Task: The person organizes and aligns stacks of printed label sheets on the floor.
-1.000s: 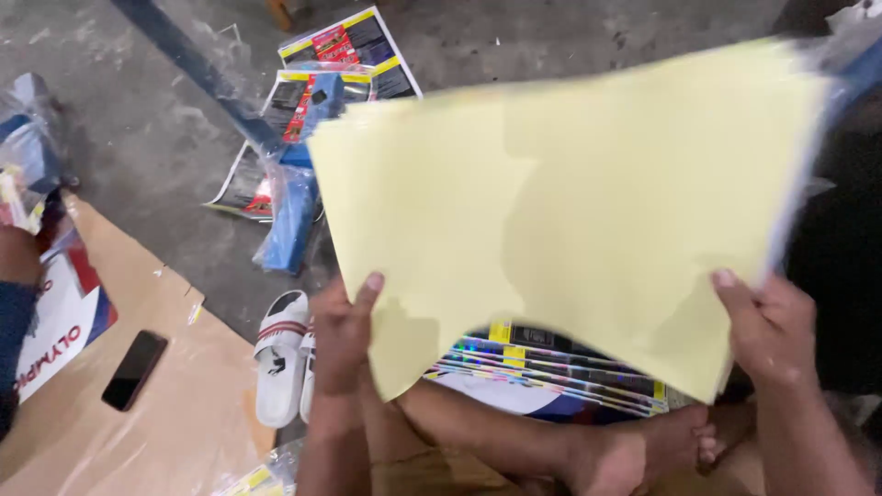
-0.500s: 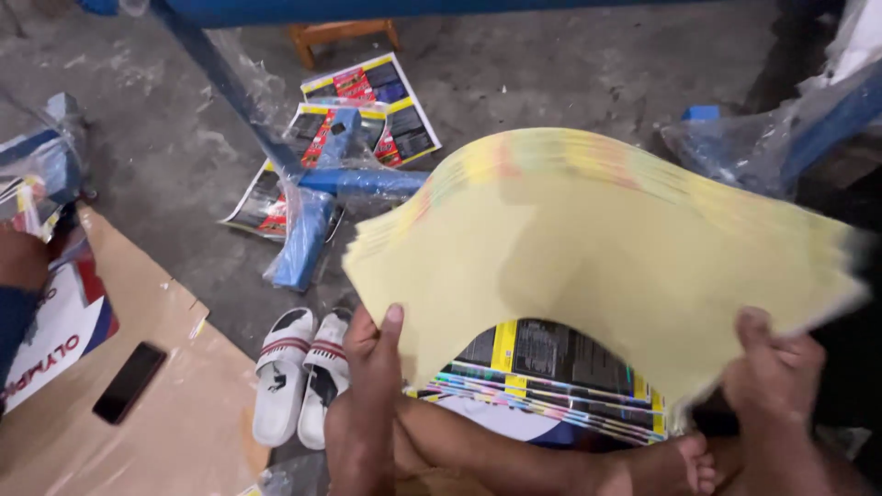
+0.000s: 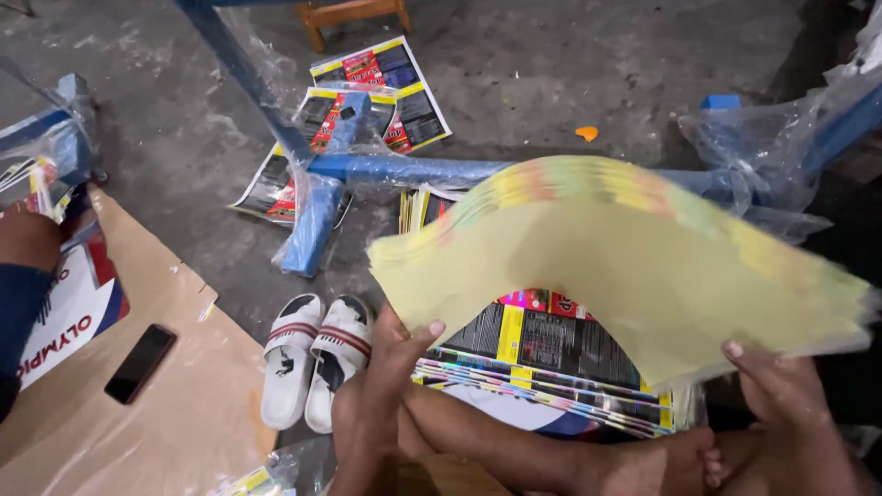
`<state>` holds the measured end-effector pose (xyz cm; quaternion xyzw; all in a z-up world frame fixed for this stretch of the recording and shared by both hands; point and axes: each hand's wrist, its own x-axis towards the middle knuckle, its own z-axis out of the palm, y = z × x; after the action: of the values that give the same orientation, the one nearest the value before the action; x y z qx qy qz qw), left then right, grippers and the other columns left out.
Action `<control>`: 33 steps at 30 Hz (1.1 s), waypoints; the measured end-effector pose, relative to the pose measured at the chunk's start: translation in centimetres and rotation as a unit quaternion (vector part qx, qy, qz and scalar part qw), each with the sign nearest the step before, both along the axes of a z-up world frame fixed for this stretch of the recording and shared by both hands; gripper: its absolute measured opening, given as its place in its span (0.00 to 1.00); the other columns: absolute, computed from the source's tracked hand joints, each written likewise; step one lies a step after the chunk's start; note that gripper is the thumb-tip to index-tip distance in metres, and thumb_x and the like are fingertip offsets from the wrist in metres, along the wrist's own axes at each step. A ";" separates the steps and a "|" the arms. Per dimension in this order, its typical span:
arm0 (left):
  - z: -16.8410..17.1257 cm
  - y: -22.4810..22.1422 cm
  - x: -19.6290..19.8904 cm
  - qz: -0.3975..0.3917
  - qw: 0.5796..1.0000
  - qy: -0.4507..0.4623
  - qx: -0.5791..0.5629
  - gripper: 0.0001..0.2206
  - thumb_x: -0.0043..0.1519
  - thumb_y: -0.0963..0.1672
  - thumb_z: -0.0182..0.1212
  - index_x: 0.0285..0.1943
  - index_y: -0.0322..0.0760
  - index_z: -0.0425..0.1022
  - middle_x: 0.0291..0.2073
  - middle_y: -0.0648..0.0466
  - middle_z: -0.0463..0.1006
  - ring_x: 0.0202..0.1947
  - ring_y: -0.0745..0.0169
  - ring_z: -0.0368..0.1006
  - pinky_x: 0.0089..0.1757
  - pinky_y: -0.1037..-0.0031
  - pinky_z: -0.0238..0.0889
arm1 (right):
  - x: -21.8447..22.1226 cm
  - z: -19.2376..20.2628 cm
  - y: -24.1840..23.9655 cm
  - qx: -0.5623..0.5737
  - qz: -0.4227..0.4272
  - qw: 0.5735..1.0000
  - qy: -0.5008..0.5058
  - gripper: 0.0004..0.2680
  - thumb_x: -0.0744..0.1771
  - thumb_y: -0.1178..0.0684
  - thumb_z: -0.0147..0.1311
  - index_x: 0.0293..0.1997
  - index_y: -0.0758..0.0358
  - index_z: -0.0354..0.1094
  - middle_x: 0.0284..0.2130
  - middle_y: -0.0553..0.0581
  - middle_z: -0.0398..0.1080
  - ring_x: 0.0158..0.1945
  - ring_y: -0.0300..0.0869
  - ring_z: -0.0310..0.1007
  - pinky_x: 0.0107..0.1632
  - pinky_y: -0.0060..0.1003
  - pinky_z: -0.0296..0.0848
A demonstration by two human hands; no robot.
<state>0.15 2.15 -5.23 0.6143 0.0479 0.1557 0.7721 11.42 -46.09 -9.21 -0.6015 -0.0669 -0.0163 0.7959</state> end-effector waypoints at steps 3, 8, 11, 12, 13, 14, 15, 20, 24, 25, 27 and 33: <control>1.3 1.7 1.7 -0.013 0.995 -0.014 0.094 0.27 0.57 0.38 0.70 0.66 0.25 0.66 0.58 0.45 0.77 0.57 0.61 0.74 0.57 0.69 0.68 | 1.1 5.9 1.5 0.017 0.004 1.000 -0.021 0.28 0.63 0.66 0.54 0.74 0.65 0.51 0.64 0.56 0.63 0.69 0.47 0.62 0.70 0.46 0.60; 4.9 2.3 5.8 -0.022 0.997 -0.065 -0.038 0.30 0.57 0.38 0.71 0.67 0.27 0.61 0.56 0.44 0.77 0.55 0.56 0.76 0.56 0.64 0.72 | 5.1 5.4 0.6 -0.022 -0.004 0.998 -0.058 0.26 0.66 0.65 0.55 0.76 0.67 0.52 0.67 0.59 0.64 0.70 0.48 0.64 0.71 0.47 0.61; 4.5 2.1 5.6 -0.041 0.998 -0.047 0.018 0.31 0.56 0.38 0.71 0.69 0.30 0.62 0.55 0.48 0.77 0.54 0.62 0.75 0.54 0.68 0.71 | 5.3 5.4 1.7 -0.047 -0.019 0.998 -0.045 0.24 0.67 0.64 0.55 0.75 0.69 0.55 0.67 0.62 0.65 0.68 0.48 0.66 0.69 0.46 0.63; 4.7 1.8 5.4 -0.069 0.995 -0.034 0.058 0.30 0.57 0.39 0.69 0.69 0.33 0.63 0.55 0.51 0.77 0.54 0.66 0.75 0.53 0.72 0.70 | 5.1 5.6 2.4 -0.046 -0.032 0.998 -0.043 0.22 0.68 0.64 0.55 0.73 0.71 0.57 0.66 0.63 0.66 0.67 0.49 0.67 0.69 0.46 0.65; 5.0 1.5 5.3 -0.063 0.996 -0.036 0.060 0.30 0.57 0.39 0.69 0.69 0.33 0.63 0.55 0.51 0.77 0.54 0.66 0.75 0.53 0.72 0.70 | 5.0 6.3 2.8 -0.044 -0.027 0.998 -0.046 0.22 0.68 0.64 0.55 0.73 0.71 0.57 0.66 0.63 0.66 0.67 0.49 0.67 0.69 0.46 0.65; 5.2 1.3 5.1 -0.030 0.997 -0.007 0.074 0.23 0.59 0.39 0.69 0.64 0.30 0.71 0.51 0.51 0.80 0.50 0.66 0.76 0.50 0.71 0.72 | 5.0 6.9 3.1 -0.069 -0.058 0.996 -0.009 0.19 0.70 0.61 0.55 0.71 0.71 0.59 0.64 0.64 0.67 0.64 0.50 0.69 0.65 0.47 0.67; 5.1 0.9 4.8 0.004 0.996 0.025 0.087 0.17 0.62 0.40 0.69 0.59 0.27 0.78 0.47 0.50 0.83 0.45 0.66 0.78 0.48 0.71 0.73 | 4.9 7.3 3.3 -0.096 -0.087 0.991 0.030 0.17 0.71 0.59 0.55 0.68 0.72 0.60 0.61 0.65 0.68 0.60 0.51 0.70 0.62 0.47 0.68; 3.5 1.1 2.5 0.137 0.973 0.010 0.186 0.13 0.62 0.42 0.67 0.54 0.30 0.79 0.42 0.52 0.86 0.42 0.67 0.79 0.45 0.73 0.73 | 6.1 -0.6 -2.0 -0.060 -0.008 0.988 0.145 0.15 0.71 0.55 0.53 0.67 0.65 0.63 0.53 0.63 0.72 0.54 0.52 0.73 0.53 0.47 0.72; 7.2 3.0 4.3 -0.017 0.985 -0.169 0.004 0.35 0.54 0.45 0.76 0.69 0.46 0.58 0.50 0.55 0.79 0.50 0.69 0.78 0.50 0.74 0.72 | 5.2 3.0 0.1 -0.089 -0.014 0.991 0.103 0.17 0.69 0.60 0.55 0.67 0.70 0.61 0.54 0.65 0.71 0.57 0.54 0.71 0.57 0.48 0.69; 10.9 3.1 4.5 -0.027 0.986 -0.164 -0.002 0.35 0.54 0.45 0.76 0.69 0.46 0.58 0.50 0.55 0.79 0.50 0.69 0.78 0.50 0.74 0.72 | 4.9 3.1 -0.1 -0.091 -0.025 0.989 0.109 0.17 0.69 0.60 0.55 0.67 0.70 0.61 0.54 0.65 0.71 0.57 0.54 0.71 0.57 0.48 0.69; 18.2 3.4 5.0 -0.045 0.966 -0.069 0.246 0.33 0.54 0.47 0.75 0.69 0.40 0.66 0.46 0.48 0.80 0.46 0.59 0.78 0.47 0.69 0.73 | 4.3 3.3 -0.3 -0.101 -0.029 0.994 0.028 0.21 0.67 0.65 0.56 0.69 0.68 0.60 0.58 0.62 0.70 0.61 0.49 0.70 0.62 0.43 0.68; 20.1 -0.3 8.6 -0.170 0.612 0.105 0.765 0.30 0.51 0.53 0.75 0.59 0.38 0.72 0.43 0.39 0.80 0.46 0.34 0.76 0.45 0.50 0.68 | 4.0 -2.1 -2.3 -0.018 0.022 0.999 0.035 0.28 0.62 0.63 0.57 0.72 0.63 0.56 0.59 0.54 0.68 0.59 0.44 0.69 0.60 0.42 0.68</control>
<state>8.71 1.83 14.89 0.9912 -0.1131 -0.0641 0.0237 15.37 -48.40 -11.31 -0.6140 -0.0526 0.0232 0.7872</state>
